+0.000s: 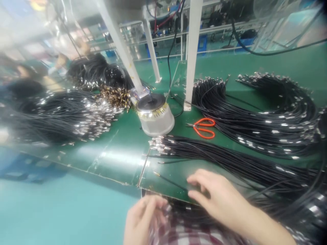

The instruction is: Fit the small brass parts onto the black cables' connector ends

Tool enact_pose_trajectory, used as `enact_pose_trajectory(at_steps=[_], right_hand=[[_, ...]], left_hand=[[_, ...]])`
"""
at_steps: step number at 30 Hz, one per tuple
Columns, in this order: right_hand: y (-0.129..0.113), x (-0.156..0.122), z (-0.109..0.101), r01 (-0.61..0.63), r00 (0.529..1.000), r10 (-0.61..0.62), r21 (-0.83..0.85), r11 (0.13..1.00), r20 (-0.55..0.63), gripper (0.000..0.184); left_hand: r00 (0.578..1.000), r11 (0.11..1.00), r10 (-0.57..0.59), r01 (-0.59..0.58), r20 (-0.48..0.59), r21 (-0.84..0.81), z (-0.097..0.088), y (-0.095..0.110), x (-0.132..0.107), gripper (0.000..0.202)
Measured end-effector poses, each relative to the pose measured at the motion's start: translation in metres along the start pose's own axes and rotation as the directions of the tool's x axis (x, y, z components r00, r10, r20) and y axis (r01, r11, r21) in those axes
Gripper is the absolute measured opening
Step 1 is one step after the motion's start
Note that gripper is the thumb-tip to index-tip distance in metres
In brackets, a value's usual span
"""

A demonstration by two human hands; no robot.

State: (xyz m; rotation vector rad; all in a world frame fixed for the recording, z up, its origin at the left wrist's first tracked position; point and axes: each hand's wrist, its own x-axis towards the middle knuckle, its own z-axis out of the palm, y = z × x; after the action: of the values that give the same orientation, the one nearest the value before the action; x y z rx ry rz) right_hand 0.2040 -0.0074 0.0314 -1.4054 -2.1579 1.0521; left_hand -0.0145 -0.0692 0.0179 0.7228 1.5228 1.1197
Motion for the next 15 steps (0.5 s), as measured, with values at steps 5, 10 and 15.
enact_pose_trajectory(at_steps=[5, 10, 15], right_hand=[[-0.008, -0.014, 0.02, 0.302, 0.932, -0.261, -0.141, 0.943, 0.253, 0.011], [-0.009, 0.008, -0.007, 0.305, 0.949, -0.284, -0.173, 0.936, 0.139, 0.013], [0.009, 0.044, -0.03, -0.011, 0.96, -0.15, -0.567, 0.824, -0.237, 0.061]], left_hand=[[0.954, 0.944, 0.242, -0.19, -0.177, 0.27, -0.034, 0.0, 0.01, 0.037], [0.912, 0.844, 0.401, -0.33, -0.087, 0.424, -0.03, 0.005, 0.011, 0.018], [0.871, 0.813, 0.464, -0.492, 0.163, 0.312, 0.005, -0.002, 0.009, 0.017]])
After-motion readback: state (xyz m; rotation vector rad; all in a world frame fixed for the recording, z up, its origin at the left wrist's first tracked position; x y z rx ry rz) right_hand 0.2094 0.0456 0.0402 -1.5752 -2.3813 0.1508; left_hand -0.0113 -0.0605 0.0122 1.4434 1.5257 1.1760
